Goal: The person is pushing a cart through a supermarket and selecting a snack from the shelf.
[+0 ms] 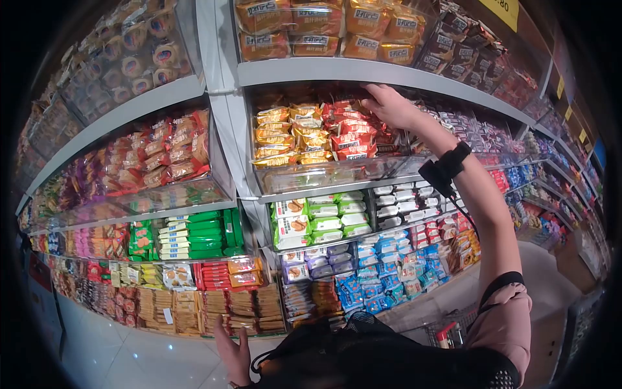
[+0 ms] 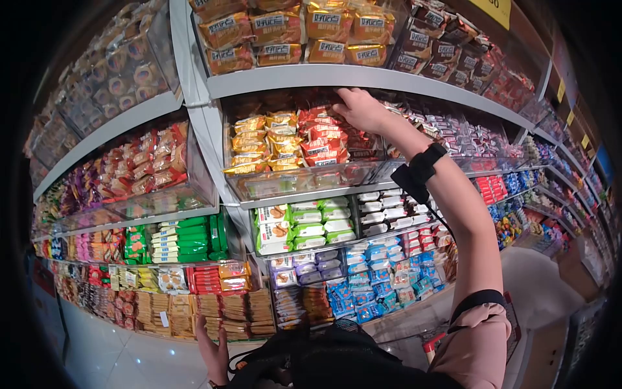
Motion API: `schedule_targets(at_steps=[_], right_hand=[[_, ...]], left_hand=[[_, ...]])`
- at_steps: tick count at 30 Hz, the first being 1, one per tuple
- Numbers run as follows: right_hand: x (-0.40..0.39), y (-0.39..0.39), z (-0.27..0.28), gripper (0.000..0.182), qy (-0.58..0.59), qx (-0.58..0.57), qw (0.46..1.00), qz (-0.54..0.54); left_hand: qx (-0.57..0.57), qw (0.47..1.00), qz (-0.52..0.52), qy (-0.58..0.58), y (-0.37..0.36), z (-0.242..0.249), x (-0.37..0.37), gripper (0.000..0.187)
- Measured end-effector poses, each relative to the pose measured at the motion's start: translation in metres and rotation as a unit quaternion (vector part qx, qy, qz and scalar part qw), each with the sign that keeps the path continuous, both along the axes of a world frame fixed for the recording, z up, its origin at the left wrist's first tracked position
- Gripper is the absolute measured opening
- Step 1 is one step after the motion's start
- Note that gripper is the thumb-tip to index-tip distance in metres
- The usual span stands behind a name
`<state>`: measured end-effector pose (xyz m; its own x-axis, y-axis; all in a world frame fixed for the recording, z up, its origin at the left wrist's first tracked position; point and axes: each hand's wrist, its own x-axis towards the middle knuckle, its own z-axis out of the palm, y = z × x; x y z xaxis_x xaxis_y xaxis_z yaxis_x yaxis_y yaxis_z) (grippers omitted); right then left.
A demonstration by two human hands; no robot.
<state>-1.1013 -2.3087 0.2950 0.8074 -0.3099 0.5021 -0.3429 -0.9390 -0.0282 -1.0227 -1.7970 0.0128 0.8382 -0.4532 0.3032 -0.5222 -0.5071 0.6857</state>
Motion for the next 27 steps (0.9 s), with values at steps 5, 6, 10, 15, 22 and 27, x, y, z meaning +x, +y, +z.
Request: schedule_targets(at_steps=[5, 6, 10, 15, 22, 27], right_hand=[[0.025, -0.019, -0.005, 0.043, 0.028, 0.034, 0.998, 0.046], [0.032, -0.033, -0.008, 0.043, 0.026, 0.035, 0.998, 0.045], [0.039, -0.056, -0.007, 0.042, 0.164, 0.029, 0.983, -0.078], [0.004, -0.022, 0.003, 0.044, 0.043, -0.037, 0.995, -0.078], [-0.056, 0.018, 0.004, 0.029, -0.005, 0.004, 0.998, -0.055], [-0.088, 0.030, 0.007, 0.023, -0.036, 0.135, 0.990, -0.011]], left_hand=[[-0.006, 1.000, -0.004, -0.001, 0.001, -0.002, 0.000, 0.056], [-0.003, 1.000, -0.001, -0.006, 0.004, -0.005, 0.000, 0.056], [-0.001, 1.000, 0.009, 0.008, 0.014, -0.015, 0.001, 0.056], [0.010, 1.000, 0.016, 0.017, 0.013, -0.013, 0.003, 0.056], [0.011, 1.000, -0.016, 0.020, -0.002, -0.011, 0.007, 0.056], [0.032, 0.997, -0.071, -0.001, -0.014, -0.009, 0.013, 0.056]])
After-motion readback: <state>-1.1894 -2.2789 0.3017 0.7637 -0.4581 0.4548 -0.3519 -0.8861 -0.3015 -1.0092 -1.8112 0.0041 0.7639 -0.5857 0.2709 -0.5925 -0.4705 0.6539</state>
